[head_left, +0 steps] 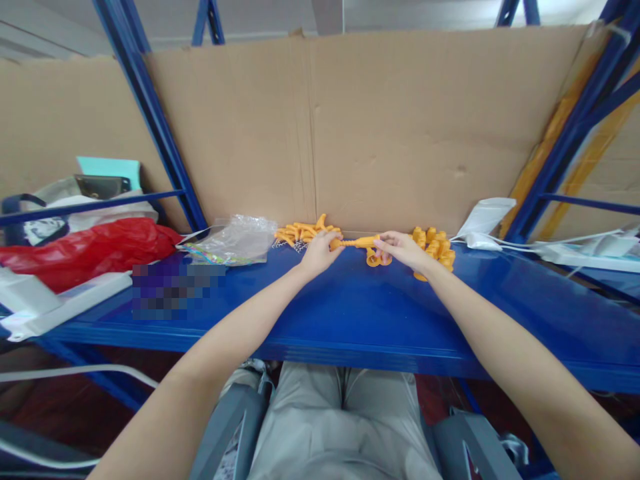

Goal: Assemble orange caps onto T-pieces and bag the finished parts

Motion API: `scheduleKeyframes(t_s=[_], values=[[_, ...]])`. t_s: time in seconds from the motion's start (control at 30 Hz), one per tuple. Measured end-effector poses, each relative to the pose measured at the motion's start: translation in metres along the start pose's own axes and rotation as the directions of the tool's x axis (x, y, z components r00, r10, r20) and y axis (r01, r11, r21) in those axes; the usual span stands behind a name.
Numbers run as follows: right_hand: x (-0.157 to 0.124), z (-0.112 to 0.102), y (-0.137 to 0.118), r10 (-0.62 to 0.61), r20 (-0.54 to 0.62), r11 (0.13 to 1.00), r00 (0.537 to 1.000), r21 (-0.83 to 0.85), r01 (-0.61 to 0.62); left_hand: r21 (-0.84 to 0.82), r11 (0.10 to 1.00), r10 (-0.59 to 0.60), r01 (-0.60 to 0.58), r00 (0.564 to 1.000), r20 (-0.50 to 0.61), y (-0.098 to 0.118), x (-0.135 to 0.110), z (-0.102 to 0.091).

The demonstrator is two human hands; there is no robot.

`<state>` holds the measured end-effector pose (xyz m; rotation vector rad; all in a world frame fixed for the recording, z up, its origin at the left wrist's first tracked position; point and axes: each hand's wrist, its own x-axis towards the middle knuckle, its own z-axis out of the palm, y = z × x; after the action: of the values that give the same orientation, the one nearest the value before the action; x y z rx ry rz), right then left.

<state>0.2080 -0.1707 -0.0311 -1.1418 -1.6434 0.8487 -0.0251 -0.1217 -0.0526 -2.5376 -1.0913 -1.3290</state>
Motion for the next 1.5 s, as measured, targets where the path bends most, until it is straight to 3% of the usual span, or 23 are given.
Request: scheduleKeyframes(t_s=[0.23, 0.53, 0.83, 1.03, 1.3, 1.4, 1.5], values=[[-0.001, 0.005, -0.005, 0.148, -0.071, 0.985, 0.986, -0.076, -0.153, 0.024, 1.000, 0.007, -0.007, 1.000, -0.003, 0.002, 0.001, 0.001], [-0.001, -0.003, -0.002, 0.006, 0.029, 1.000, 1.000, 0.004, -0.006, -0.007, 1.000, -0.025, 0.025, 1.000, 0.013, 0.001, -0.001, 0.000], [-0.001, 0.002, -0.003, 0.096, 0.000, 0.992, 0.995, -0.078, -0.095, 0.036, 0.999, 0.001, -0.001, 1.000, 0.010, 0.010, 0.001, -0.004], [0.001, -0.002, -0.001, 0.006, -0.019, 1.000, 1.000, -0.013, -0.006, 0.009, 1.000, -0.023, 0.023, 1.000, -0.007, 0.006, 0.002, -0.004], [0.000, 0.001, -0.003, 0.007, 0.023, 0.999, 1.000, -0.053, -0.006, 0.022, 0.999, -0.037, 0.037, 0.999, 0.001, 0.009, 0.001, -0.004], [0.002, 0.000, -0.001, 0.011, -0.046, 0.996, 0.999, -0.091, -0.015, 0.033, 0.999, -0.029, 0.028, 0.999, 0.017, 0.007, 0.002, -0.006], [0.008, -0.007, 0.004, -0.087, -0.245, 0.984, 0.966, -0.170, 0.045, 0.078, 0.997, -0.012, 0.013, 1.000, -0.015, 0.001, 0.008, -0.015]])
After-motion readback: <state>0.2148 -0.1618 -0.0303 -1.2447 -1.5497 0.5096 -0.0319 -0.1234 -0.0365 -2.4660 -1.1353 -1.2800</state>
